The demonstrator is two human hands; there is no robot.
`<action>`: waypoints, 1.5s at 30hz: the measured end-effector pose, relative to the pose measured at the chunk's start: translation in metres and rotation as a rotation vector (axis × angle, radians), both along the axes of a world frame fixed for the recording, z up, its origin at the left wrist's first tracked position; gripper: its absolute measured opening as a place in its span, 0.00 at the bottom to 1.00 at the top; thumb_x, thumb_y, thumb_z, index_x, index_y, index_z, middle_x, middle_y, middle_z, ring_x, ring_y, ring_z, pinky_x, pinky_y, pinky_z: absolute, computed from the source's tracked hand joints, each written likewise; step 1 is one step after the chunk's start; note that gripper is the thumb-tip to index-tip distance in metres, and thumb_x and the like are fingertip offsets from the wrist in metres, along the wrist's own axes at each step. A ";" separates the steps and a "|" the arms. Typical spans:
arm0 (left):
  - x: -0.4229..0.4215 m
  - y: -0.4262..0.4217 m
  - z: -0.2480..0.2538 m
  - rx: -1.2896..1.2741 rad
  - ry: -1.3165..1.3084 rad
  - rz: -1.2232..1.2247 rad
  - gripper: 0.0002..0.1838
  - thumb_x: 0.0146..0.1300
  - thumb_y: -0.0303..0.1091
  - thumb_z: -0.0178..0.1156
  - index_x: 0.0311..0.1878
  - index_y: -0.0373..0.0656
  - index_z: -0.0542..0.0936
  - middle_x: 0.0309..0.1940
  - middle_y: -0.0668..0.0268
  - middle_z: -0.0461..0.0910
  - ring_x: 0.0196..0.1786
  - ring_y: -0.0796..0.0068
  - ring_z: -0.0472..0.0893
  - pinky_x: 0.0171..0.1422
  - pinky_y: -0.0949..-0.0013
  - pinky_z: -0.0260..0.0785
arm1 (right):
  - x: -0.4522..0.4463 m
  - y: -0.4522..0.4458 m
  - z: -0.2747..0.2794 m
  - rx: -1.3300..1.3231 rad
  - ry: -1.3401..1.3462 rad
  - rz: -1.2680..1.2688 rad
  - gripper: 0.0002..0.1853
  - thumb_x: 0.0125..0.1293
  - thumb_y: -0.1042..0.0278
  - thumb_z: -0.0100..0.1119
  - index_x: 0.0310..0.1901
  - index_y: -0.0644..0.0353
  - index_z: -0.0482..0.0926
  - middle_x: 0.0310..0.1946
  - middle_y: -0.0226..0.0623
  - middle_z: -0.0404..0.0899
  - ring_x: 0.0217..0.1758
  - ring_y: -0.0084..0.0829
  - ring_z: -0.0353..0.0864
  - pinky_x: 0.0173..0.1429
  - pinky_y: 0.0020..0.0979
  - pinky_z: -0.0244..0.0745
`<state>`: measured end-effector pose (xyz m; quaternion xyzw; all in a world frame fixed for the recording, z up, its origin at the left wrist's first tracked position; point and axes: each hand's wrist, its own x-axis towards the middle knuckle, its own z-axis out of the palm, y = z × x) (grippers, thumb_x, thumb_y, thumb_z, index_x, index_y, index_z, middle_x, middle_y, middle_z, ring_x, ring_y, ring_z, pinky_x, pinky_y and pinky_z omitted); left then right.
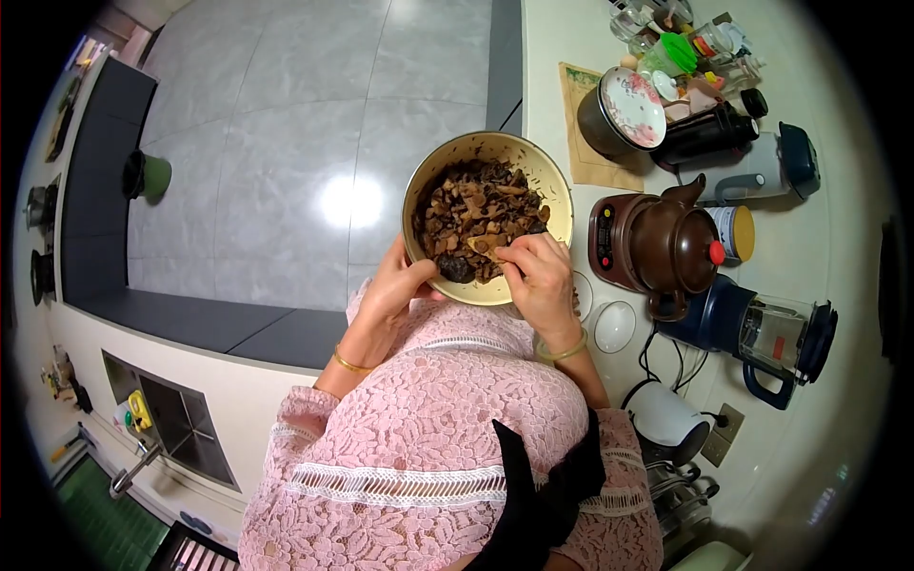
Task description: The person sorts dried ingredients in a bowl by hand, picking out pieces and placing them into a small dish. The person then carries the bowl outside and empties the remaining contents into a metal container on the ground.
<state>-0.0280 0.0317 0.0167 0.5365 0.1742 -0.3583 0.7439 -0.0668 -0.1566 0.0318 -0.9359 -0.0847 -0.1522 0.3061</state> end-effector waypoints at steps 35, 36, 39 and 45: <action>-0.001 -0.002 0.004 0.010 0.036 0.006 0.28 0.50 0.19 0.49 0.59 0.34 0.60 0.42 0.58 0.73 0.33 0.74 0.78 0.24 0.79 0.75 | 0.003 -0.007 -0.002 0.024 0.153 -0.054 0.14 0.42 0.73 0.67 0.34 0.59 0.78 0.31 0.36 0.75 0.38 0.38 0.74 0.46 0.34 0.66; -0.001 -0.002 0.003 0.011 0.036 0.002 0.28 0.50 0.19 0.49 0.58 0.34 0.60 0.41 0.58 0.73 0.34 0.74 0.78 0.24 0.79 0.75 | 0.003 -0.007 -0.002 0.041 0.160 -0.051 0.13 0.42 0.73 0.67 0.33 0.59 0.78 0.30 0.36 0.75 0.38 0.38 0.74 0.46 0.35 0.66; -0.001 -0.002 0.002 0.008 0.030 0.000 0.27 0.50 0.19 0.49 0.57 0.34 0.61 0.41 0.58 0.73 0.34 0.74 0.78 0.24 0.79 0.75 | 0.003 -0.007 -0.005 0.115 0.167 -0.070 0.12 0.42 0.75 0.67 0.32 0.60 0.79 0.29 0.36 0.75 0.32 0.34 0.74 0.39 0.32 0.68; -0.003 0.001 -0.003 -0.014 0.018 -0.008 0.28 0.51 0.20 0.49 0.58 0.34 0.60 0.42 0.58 0.73 0.35 0.74 0.78 0.25 0.79 0.75 | 0.002 -0.008 0.006 0.477 0.395 -0.179 0.12 0.45 0.79 0.66 0.34 0.62 0.79 0.25 0.29 0.75 0.21 0.17 0.66 0.25 0.18 0.62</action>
